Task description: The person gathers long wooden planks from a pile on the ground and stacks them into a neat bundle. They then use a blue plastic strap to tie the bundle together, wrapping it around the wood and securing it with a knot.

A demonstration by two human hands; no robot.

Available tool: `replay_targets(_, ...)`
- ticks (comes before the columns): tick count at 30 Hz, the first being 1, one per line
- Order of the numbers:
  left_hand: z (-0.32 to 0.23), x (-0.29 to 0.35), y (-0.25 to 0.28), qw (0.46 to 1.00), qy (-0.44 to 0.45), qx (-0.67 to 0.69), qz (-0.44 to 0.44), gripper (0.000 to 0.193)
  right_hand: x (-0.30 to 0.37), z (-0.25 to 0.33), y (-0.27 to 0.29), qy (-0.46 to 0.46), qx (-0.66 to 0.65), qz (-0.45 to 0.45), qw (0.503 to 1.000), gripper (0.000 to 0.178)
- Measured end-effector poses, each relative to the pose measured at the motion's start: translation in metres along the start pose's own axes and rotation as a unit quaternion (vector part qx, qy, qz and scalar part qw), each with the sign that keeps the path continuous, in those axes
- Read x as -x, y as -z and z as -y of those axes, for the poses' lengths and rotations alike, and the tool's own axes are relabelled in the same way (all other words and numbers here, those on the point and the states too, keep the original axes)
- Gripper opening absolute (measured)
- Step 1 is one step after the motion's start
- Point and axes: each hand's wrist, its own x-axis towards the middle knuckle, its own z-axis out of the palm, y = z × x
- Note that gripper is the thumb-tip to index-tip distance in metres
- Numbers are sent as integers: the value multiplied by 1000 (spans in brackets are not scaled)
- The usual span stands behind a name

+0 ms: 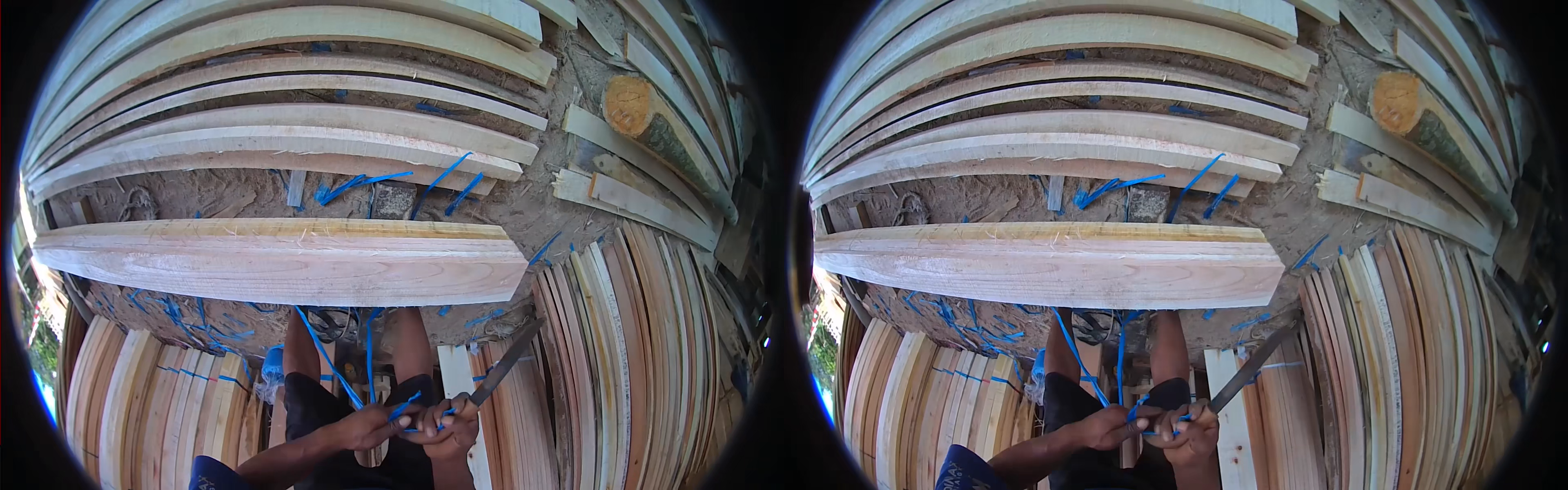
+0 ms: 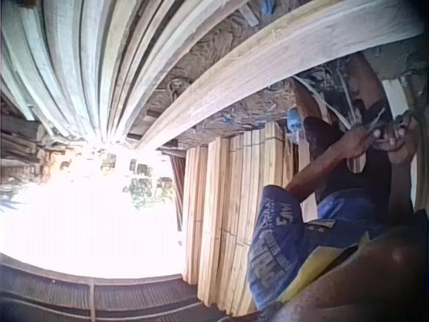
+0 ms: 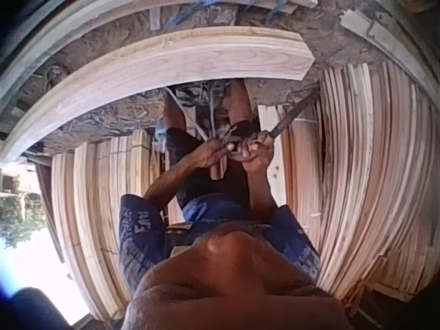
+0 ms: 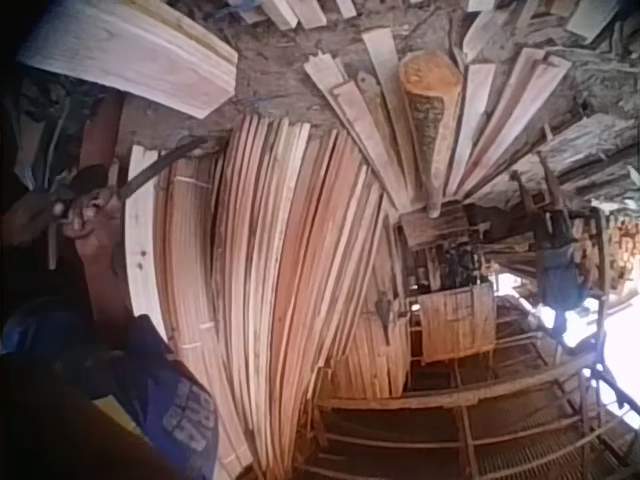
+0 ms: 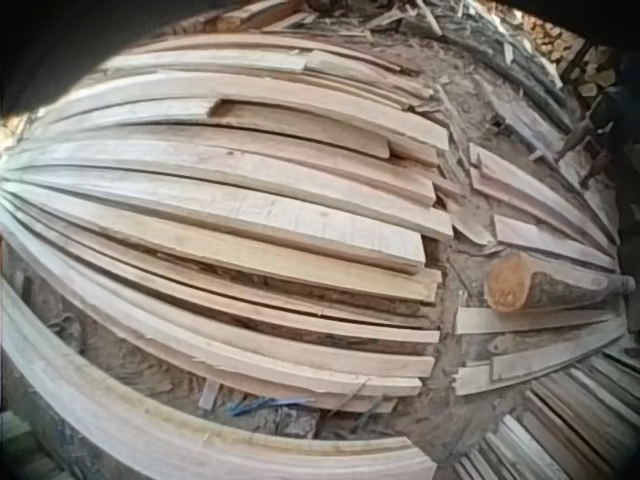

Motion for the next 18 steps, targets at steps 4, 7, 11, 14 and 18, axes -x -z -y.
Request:
replay_targets(4,34,19,12,970,91,-162,-154,35,-45,44,-2,9,398,-192,897,11)
replay_targets(7,67,24,87,746,40,186,-638,38,-67,88,11,2,712,-185,677,12)
replay_targets(11,16,-33,168,597,-114,-99,-788,32,-86,143,-5,81,915,-62,391,20)
replay_targets(14,-19,-127,174,620,-154,-305,-707,22,-96,174,-25,77,950,-32,301,26)
replay_targets(18,-3,-180,171,632,-25,-395,-666,14,-110,200,-45,35,982,-17,184,27)
